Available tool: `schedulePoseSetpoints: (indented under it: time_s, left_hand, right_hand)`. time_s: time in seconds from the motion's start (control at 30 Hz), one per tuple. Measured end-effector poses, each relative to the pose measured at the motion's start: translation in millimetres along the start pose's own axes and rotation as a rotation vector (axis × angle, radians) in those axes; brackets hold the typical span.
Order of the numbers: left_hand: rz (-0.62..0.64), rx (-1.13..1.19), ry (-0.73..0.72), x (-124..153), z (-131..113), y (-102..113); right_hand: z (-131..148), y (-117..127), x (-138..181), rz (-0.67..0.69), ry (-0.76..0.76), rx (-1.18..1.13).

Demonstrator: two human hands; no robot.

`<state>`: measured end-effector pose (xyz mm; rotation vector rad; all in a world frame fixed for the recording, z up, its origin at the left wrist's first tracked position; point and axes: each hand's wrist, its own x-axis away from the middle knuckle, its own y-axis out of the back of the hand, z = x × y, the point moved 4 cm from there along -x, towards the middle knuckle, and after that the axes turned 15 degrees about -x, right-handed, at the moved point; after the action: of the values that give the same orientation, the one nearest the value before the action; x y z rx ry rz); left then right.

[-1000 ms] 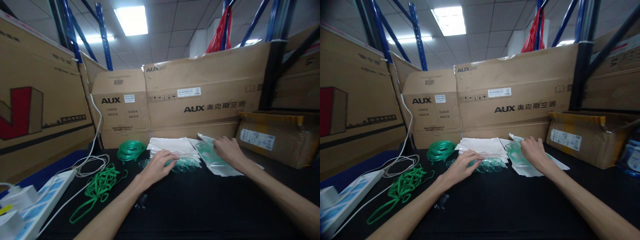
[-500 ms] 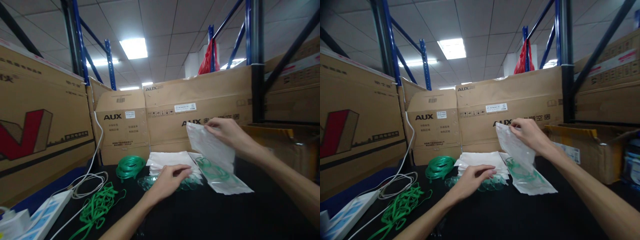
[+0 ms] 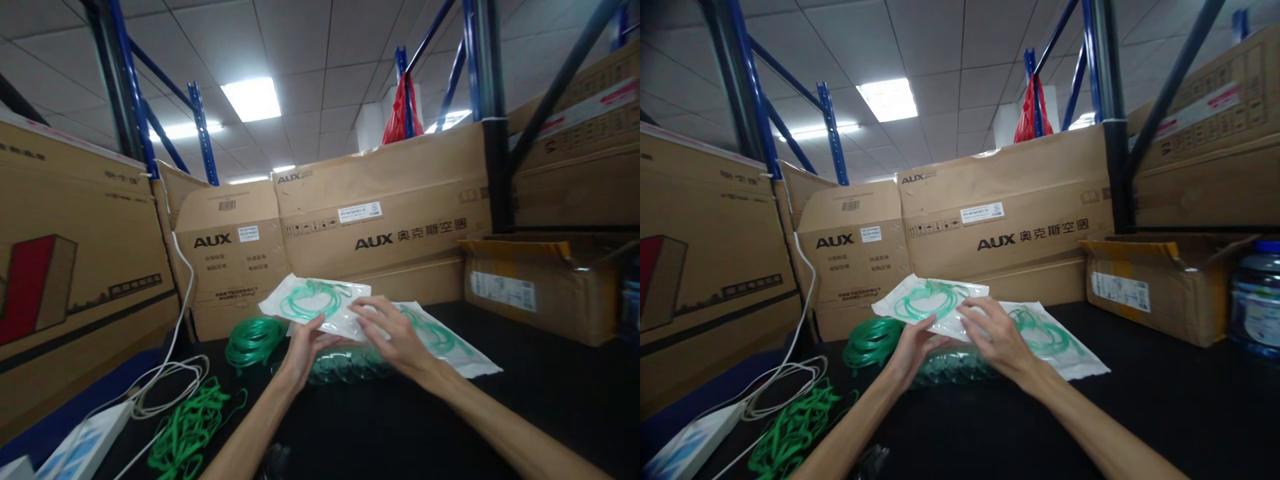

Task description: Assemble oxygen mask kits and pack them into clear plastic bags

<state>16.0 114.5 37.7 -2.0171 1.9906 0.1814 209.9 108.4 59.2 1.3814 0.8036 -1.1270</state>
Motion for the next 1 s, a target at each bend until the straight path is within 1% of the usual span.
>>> schedulePoseSetpoints:
  time_s: [0.07, 0.13, 0.2, 0.27, 0.33, 0.4, 0.53, 0.73, 0.9, 1.0]
  left_hand:
    - [-0.074, -0.004, 0.003, -3.1, 2.2, 8.4]
    - [-0.124, -0.012, 0.001, -5.2, 3.9, 12.8]
    - [-0.143, -0.021, -0.001, -5.8, 5.3, 12.7]
    - [-0.139, -0.027, -0.006, -5.4, 6.8, 9.9]
    - [-0.126, -0.032, -0.008, -4.8, 8.7, 7.1]
    - [-0.118, -0.035, -0.007, -4.9, 10.6, 6.1]
    - [-0.124, -0.035, -0.017, -6.8, 11.9, 8.1]
    - [-0.107, -0.042, -0.032, -6.7, 11.8, 8.5]
    - [-0.106, -0.029, -0.029, -6.3, 10.9, 8.0]
    - [-0.105, -0.018, -0.027, -5.9, 9.0, 7.7]
  right_hand:
    - [-18.0, 12.7, 3.2, -0.114, -0.155, 0.002]
    - [-36.6, 18.5, 8.4, -0.154, -0.298, -0.008]
    - [-51.7, 15.8, 15.1, -0.126, -0.406, -0.045]
    - [-61.0, 8.3, 21.6, -0.070, -0.481, -0.101]
    - [-65.3, 1.8, 26.4, -0.036, -0.536, -0.162]
    - [-67.6, -0.4, 29.0, -0.042, -0.587, -0.218]
    - [-74.3, 3.5, 30.6, -0.136, -0.682, -0.358]
    - [-82.3, 5.2, 32.3, -0.301, -0.778, -0.629]
    - [-75.5, 1.3, 31.8, -0.343, -0.868, -0.842]
    - [-72.6, -1.1, 30.8, -0.358, -0.904, -0.930]
